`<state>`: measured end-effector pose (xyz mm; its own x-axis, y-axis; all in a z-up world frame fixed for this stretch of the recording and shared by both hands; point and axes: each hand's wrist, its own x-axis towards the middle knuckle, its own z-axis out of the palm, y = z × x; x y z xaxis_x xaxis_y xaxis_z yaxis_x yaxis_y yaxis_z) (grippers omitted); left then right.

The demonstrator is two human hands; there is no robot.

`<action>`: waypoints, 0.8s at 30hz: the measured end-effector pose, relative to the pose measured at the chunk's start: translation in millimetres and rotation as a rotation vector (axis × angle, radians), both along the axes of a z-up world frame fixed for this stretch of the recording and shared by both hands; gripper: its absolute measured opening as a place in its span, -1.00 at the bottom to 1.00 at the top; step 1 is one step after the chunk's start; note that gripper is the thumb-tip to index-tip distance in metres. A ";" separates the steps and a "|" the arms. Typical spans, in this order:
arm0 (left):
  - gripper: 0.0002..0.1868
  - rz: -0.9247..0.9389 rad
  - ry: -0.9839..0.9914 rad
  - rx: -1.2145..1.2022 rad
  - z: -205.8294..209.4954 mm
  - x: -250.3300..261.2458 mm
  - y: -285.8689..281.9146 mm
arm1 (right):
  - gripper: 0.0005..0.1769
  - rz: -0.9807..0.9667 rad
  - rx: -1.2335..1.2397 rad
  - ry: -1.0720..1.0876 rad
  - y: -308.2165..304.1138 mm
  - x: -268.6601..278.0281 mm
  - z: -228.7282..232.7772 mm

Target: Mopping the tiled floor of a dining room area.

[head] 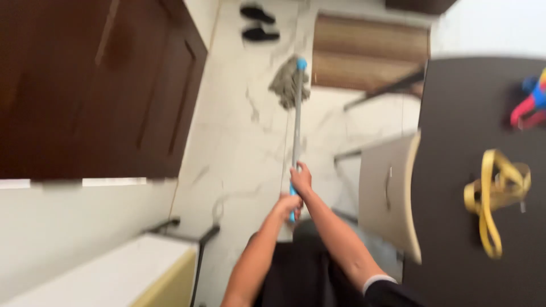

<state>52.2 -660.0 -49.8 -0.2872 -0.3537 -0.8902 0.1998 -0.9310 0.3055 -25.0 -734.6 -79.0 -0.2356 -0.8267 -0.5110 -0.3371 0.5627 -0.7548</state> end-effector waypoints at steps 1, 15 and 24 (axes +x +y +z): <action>-0.79 -0.006 0.075 0.011 -23.4 -2.7 -33.5 | -0.45 0.027 0.025 -0.010 -30.6 -1.1 0.2; -0.84 0.074 -0.005 0.031 -19.9 5.1 -308.8 | -0.47 0.178 -0.166 0.205 -316.3 -3.3 -50.7; -0.88 0.140 0.042 0.087 11.6 12.0 -469.8 | -0.49 0.190 -0.051 0.135 -476.8 5.1 -22.9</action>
<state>64.2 -1129.8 -38.2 -0.2781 -0.3149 -0.9075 0.3399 -0.9159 0.2136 -19.9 -1211.4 -101.9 -0.1373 -0.8866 -0.4416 -0.5332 0.4419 -0.7214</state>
